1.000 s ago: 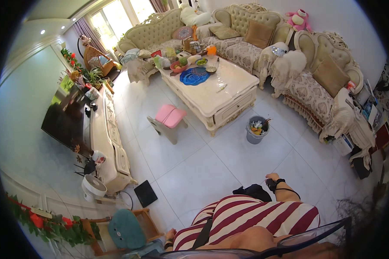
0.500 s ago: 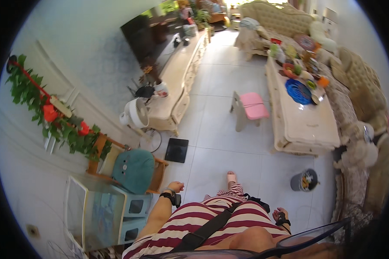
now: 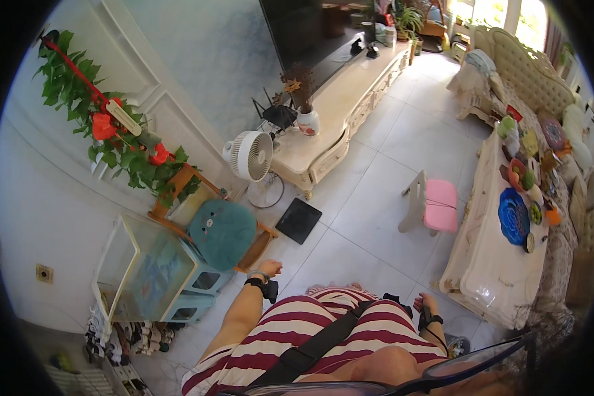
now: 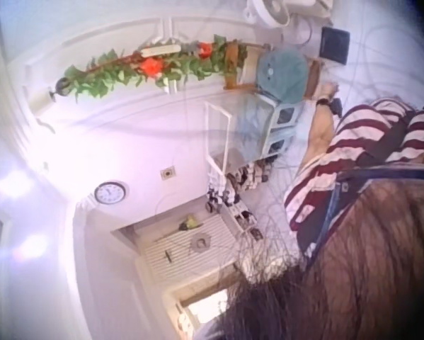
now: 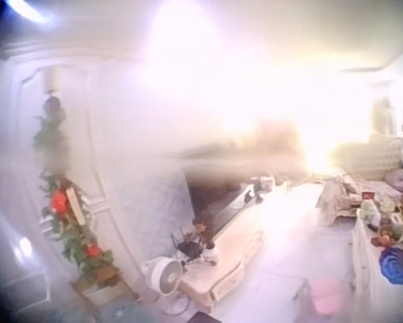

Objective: The person retrieves a white cable from a drawer, cuts a section of it with scissors, and then attaches the cable to a black headband. The person then places the headband on a decorative shelf.

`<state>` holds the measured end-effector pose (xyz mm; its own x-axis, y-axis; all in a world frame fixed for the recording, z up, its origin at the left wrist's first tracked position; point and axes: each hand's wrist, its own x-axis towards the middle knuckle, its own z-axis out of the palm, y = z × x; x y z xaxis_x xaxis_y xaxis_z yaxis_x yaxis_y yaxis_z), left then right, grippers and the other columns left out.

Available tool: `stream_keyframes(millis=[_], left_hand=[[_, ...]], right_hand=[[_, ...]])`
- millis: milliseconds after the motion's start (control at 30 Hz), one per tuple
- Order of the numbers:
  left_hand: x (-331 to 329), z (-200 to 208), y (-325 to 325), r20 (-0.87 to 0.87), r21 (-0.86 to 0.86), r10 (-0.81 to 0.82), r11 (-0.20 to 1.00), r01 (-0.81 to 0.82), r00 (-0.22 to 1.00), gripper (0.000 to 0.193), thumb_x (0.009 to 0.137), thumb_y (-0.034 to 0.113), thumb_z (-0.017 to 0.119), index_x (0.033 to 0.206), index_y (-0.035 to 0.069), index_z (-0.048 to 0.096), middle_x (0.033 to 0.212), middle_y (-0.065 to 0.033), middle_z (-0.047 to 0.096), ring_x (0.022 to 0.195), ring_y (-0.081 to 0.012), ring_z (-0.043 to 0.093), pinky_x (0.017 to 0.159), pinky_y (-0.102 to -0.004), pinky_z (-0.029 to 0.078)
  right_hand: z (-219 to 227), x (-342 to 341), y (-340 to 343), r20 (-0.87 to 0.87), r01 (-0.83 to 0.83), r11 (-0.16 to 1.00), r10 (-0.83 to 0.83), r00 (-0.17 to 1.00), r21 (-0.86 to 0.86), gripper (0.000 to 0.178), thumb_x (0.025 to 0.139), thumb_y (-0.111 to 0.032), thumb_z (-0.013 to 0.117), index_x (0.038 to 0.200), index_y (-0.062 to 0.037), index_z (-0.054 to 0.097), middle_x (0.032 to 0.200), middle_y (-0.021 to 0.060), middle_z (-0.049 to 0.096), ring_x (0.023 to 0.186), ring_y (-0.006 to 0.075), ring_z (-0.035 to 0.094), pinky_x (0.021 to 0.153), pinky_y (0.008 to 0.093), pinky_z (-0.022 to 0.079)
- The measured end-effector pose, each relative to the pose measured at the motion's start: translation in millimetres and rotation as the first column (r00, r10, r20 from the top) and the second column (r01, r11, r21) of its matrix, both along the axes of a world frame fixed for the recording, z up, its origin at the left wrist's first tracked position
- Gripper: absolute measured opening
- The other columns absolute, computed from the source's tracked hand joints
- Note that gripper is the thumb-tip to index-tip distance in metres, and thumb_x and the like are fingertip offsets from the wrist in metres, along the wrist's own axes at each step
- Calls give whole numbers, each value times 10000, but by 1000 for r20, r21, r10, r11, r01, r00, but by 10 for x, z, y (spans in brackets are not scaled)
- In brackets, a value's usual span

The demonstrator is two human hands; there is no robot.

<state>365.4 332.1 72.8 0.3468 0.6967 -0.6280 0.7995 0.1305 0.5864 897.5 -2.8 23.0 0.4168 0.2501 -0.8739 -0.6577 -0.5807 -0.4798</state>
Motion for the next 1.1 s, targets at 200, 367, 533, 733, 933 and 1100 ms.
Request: stream_keyframes(millis=[200, 367, 533, 733, 933, 1100], left_hand=[[191, -54, 369, 145, -103, 14, 995, 1, 989, 316, 812, 344, 555, 866, 42, 630, 741, -49, 624, 659, -130, 593, 555, -271, 452], [551, -34, 1080, -41, -224, 155, 961, -160, 987, 176, 839, 250, 545, 916, 99, 595, 818, -68, 621, 727, -198, 611, 613, -341, 487], [967, -187, 1881, 89, -264, 371, 904, -337, 925, 207, 823, 334, 556, 856, 135, 603, 708, 2, 590, 600, -113, 554, 497, -280, 421], [1823, -262, 2710, 97, -63, 59, 997, -53, 994, 251, 773, 258, 580, 881, 49, 668, 713, -82, 640, 590, -139, 596, 561, -275, 475], [2183, -747, 3283, 99, 16, -64, 998, 62, 993, 308, 762, 299, 566, 921, 52, 660, 749, -110, 653, 681, -191, 620, 639, -325, 479], [2044, -877, 3520, 184, -24, 40, 999, -37, 982, 329, 761, 329, 577, 910, 47, 658, 719, -100, 645, 671, -197, 607, 630, -324, 469]], right_hand=[[221, 222, 693, 17, -56, 998, 56, 998, 18, 296, 834, -241, 540, 1070, -62, 531, 800, 90, 564, 625, 192, 541, 599, 361, 518], [479, 49, 886, -42, 148, 988, -150, 988, -38, 228, 825, -208, 563, 955, -29, 510, 744, 101, 540, 595, 200, 533, 550, 345, 521], [564, -160, 1054, -25, 223, 974, -222, 975, 49, 187, 846, -148, 538, 981, -25, 495, 763, 123, 551, 609, 221, 556, 545, 347, 530], [810, -509, 1206, -102, 275, 939, -259, 960, 207, 300, 865, -189, 565, 1097, -15, 490, 886, 154, 593, 752, 230, 603, 669, 318, 533], [322, -418, 1355, -114, 65, 930, -25, 993, 361, 285, 870, -197, 571, 1088, -15, 548, 937, 88, 597, 818, 167, 573, 721, 274, 482], [267, -105, 2174, -192, -11, 941, 81, 978, 338, 215, 867, -183, 570, 997, -13, 561, 897, 97, 607, 785, 189, 594, 690, 288, 499]])
